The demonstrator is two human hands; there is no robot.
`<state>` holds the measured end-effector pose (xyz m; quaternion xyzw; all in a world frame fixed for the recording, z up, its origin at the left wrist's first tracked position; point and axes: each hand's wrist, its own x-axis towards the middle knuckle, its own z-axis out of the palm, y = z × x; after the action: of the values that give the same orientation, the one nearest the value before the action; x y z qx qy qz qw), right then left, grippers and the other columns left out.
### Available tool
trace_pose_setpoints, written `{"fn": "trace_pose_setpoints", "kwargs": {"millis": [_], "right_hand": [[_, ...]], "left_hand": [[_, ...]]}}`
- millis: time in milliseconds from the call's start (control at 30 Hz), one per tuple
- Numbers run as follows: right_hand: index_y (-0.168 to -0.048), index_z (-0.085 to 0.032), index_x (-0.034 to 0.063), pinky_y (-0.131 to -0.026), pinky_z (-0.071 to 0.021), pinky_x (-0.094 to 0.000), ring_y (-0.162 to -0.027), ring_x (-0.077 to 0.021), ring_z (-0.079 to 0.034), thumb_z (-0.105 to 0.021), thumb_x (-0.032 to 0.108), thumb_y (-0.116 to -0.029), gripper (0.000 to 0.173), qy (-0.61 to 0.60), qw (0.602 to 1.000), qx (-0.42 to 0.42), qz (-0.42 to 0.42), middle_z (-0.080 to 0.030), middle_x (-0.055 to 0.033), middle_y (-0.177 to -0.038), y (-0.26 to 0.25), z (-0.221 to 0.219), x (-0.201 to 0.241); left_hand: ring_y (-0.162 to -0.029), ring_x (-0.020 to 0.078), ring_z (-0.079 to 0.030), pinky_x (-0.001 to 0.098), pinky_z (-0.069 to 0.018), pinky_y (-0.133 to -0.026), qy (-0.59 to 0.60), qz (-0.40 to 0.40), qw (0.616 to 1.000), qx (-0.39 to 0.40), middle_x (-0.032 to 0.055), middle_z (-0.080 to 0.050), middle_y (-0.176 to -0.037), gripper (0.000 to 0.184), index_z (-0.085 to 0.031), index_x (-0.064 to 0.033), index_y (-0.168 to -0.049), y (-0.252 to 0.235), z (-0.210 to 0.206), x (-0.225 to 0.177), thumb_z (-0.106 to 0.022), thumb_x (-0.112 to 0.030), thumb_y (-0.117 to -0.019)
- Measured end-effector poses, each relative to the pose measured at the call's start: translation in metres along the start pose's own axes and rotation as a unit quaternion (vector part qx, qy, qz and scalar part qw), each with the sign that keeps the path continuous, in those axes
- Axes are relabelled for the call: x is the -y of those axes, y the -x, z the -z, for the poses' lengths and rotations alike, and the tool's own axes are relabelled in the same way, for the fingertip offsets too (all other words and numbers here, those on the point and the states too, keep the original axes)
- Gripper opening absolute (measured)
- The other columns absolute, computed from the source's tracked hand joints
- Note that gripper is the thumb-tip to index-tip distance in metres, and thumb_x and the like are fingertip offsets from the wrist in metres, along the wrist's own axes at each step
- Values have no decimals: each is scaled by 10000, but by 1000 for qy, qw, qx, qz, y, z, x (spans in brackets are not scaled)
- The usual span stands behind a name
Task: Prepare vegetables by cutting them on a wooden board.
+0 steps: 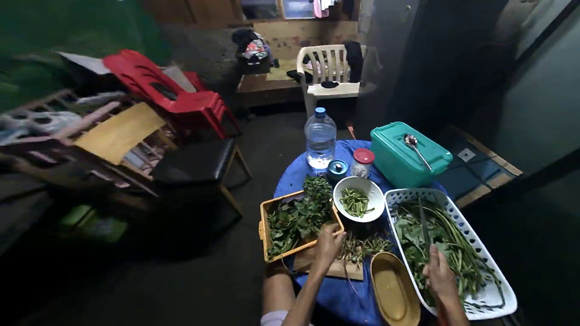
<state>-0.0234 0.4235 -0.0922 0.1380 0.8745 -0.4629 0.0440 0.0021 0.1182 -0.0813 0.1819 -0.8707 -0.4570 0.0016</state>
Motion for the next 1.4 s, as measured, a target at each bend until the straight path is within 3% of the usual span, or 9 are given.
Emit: {"fn": "trace_pose_setpoints", "kwargs": {"millis": [100,200,400,533,700,900,1267,1367,1400], "right_hand": [[-1508,-406,60,-505,-503,-409,-517,-214,-544,-218,533,-1100,653,-48,998,37,-26,-567,-106,-698,8,0,1],[-1460,-419,59,-442,-476,-341,-452,-155,-491,-210,573,-1087,669,-105,992,46,-48,-499,-44,-629,16,-12,-4],[-1427,-449,-28,-492,-510,-333,-482,-147,-532,-198,479,-1114,647,-112,989,93,-28,-530,-40,-622,37,-30,6],[-1323,-517,-4,-470,-496,-319,-457,-143,-513,-223,485,-1112,608,-127,986,110,-21,-506,-25,-590,50,-34,17],[-1434,-471,20,-430,-482,-278,-434,-111,-502,-177,473,-1114,627,-220,967,127,-32,-518,-4,-587,56,-28,21],[-1431,-468,43,-396,-497,-267,-399,-94,-521,-52,513,-1077,721,-367,911,188,-3,-531,22,-540,69,-33,50],[-1544,-341,68,-397,-489,-261,-390,-90,-508,5,568,-1036,791,-448,830,328,55,-535,28,-534,76,-56,122],[-1456,-447,75,-399,-496,-266,-377,-98,-518,55,617,-1006,865,-487,805,339,14,-543,21,-499,77,-55,118],[-1324,-540,96,-409,-499,-266,-379,-102,-521,57,652,-991,882,-500,796,341,-10,-544,15,-494,80,-54,115]], "left_hand": [[-1142,316,-669,473,-510,-1037,-12,41,996,-83,201,-700,-1193,261,-710,10,-1189,-12,36,34,-641,-149,-995],[-1192,344,-631,483,-475,-1066,-53,86,988,-113,225,-672,-1224,232,-717,20,-1161,-25,63,50,-630,-119,-997],[-1241,414,-600,594,-484,-1023,-194,78,978,-23,226,-562,-1420,394,-610,-59,-1387,-71,47,47,-605,-170,-1010],[-1201,431,-620,590,-504,-987,-280,84,956,23,217,-489,-1508,369,-614,-79,-1386,-86,35,38,-554,-133,-1025],[-1189,360,-636,534,-512,-1007,-182,-5,981,-65,192,-624,-1330,259,-707,-52,-1219,-72,58,27,-609,-170,-1011],[-952,239,-736,438,-578,-917,-40,-163,971,-169,141,-755,-1017,147,-739,12,-1057,-29,77,5,-674,-86,-968],[-795,50,-725,235,-604,-741,52,-286,954,-79,17,-773,-911,103,-777,-57,-974,43,30,-60,-731,-113,-901],[-788,38,-729,206,-615,-734,136,-300,943,-53,16,-775,-913,94,-762,-30,-984,52,26,-69,-722,-63,-906],[-794,55,-739,220,-626,-739,162,-299,939,-41,17,-782,-930,96,-762,-30,-995,55,25,-71,-720,-51,-911]]}}
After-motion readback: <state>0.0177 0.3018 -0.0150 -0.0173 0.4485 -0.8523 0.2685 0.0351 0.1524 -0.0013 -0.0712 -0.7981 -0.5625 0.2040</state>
